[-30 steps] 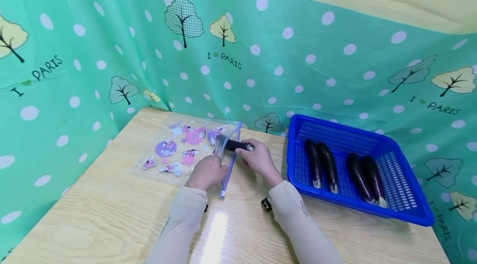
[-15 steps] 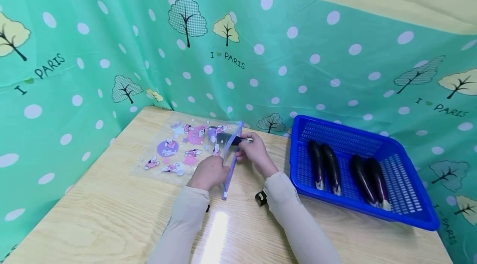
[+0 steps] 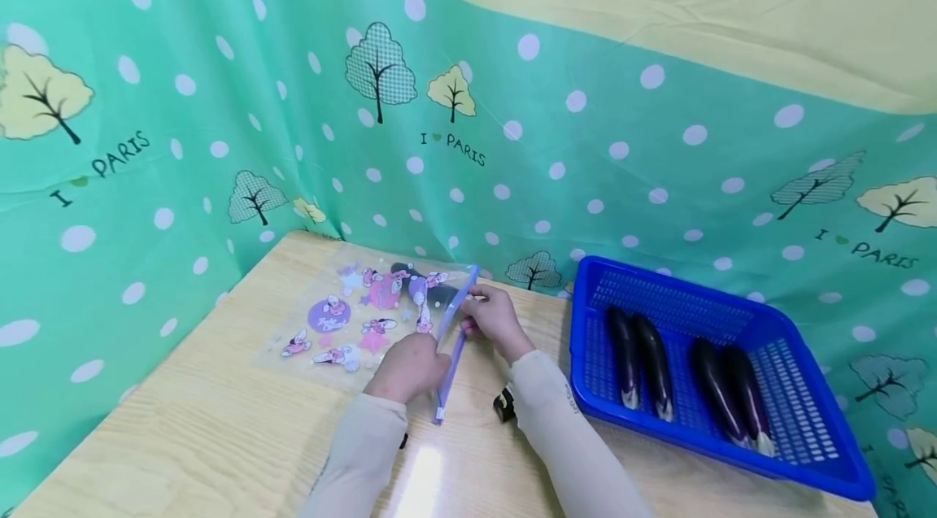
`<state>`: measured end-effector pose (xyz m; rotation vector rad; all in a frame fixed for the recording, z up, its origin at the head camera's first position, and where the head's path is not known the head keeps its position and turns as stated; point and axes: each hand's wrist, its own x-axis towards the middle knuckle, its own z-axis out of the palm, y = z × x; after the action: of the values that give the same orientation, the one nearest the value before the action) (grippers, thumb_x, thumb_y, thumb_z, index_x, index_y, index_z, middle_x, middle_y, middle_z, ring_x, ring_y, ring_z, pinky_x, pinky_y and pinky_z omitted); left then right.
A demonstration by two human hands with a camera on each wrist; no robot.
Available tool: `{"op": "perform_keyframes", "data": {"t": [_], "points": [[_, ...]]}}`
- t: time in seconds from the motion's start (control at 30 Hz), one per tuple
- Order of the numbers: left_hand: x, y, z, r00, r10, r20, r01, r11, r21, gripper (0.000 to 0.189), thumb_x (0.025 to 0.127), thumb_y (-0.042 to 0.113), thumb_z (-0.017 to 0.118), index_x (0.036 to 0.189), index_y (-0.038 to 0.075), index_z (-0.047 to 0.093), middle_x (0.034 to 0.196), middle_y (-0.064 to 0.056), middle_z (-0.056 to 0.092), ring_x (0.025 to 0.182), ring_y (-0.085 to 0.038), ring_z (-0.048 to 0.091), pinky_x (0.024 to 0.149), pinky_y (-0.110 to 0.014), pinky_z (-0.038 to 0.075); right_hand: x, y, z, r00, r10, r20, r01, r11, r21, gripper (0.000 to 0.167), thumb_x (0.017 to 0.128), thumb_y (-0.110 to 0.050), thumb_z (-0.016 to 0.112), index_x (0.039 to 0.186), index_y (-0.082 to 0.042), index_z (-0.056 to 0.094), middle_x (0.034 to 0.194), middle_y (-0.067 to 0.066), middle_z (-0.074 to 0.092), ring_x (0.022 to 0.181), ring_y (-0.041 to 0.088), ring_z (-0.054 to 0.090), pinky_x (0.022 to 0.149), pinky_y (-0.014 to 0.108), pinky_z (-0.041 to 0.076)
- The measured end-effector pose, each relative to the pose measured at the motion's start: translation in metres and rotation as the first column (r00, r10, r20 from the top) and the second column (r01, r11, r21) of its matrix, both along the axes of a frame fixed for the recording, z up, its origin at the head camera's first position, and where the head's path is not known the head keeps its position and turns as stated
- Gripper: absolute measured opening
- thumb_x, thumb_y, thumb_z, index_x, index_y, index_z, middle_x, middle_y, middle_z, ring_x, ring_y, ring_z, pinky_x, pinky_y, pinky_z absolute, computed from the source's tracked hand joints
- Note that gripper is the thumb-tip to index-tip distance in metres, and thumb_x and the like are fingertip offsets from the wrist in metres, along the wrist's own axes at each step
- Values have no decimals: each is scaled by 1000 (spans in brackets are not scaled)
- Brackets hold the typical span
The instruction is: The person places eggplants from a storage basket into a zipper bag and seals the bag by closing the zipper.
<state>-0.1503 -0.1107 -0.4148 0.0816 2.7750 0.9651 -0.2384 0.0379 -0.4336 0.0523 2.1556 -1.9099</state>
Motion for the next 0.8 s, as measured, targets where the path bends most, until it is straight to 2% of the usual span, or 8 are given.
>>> {"op": "perform_keyframes", "data": {"t": [0.1,0.23,0.3,0.4,0.5,0.6,0.7,0.8], "points": [[2,1,-2,1000,-7,-2,7,1000,-6,21,93,19,58,80,3,61,71,-7,56,61,-22,54,59,-38,46,0,0,-3,997,-4,72,14,991,-133,38,98,7,49,136,9,53,94,21,67,68,19,66,73,36,60],[3,1,-3,1000,-2,15,2,1000,-9,20,93,19,58,83,2,62,72,-6,56,62,-22,54,60,-38,46,-1,0,-5,987,52,155,-3,955,-298,51,95,11,38,145,9,42,122,29,62,90,30,69,90,47,54],[3,1,-3,1000,-6,14,6,1000,-12,20,93,19,58,84,2,63,73,-7,56,62,-22,54,60,-38,46,-2,1,-6,980,88,177,-15,925,-380,61,89,14,34,151,9,33,137,30,54,107,38,65,98,53,49],[1,2,-3,1000,-18,1,18,1000,-19,20,93,18,57,84,2,63,74,-7,56,64,-22,53,61,-39,46,-4,3,-8,972,147,184,-42,876,-481,73,84,16,29,156,6,20,152,28,39,129,47,49,106,60,38],[0,2,-2,1000,-21,-4,21,1000,-19,19,93,18,57,83,2,62,73,-7,56,63,-22,53,60,-38,45,-7,6,-8,960,180,213,-46,856,-515,74,83,15,29,156,5,20,155,26,35,135,48,41,109,61,33],[-1,3,-1,1000,-25,-19,25,1000,-19,18,93,17,57,80,4,60,71,-6,55,61,-22,52,56,-37,43,-7,7,-5,962,153,228,-32,886,-462,70,84,15,33,153,7,28,144,26,47,127,46,50,107,58,38],[-1,3,-1,998,-36,-53,34,999,-35,16,92,16,58,80,5,59,69,-5,54,60,-21,51,55,-36,43,-4,3,0,972,64,225,21,935,-355,65,86,14,36,150,9,32,113,20,61,105,36,64,99,51,48],[-1,3,-4,995,-45,-88,39,997,-66,14,92,15,61,89,0,61,70,-6,54,61,-21,53,57,-38,46,4,-3,10,984,-22,178,57,979,-196,63,89,11,41,152,7,32,96,14,60,81,21,63,86,42,55]]}}
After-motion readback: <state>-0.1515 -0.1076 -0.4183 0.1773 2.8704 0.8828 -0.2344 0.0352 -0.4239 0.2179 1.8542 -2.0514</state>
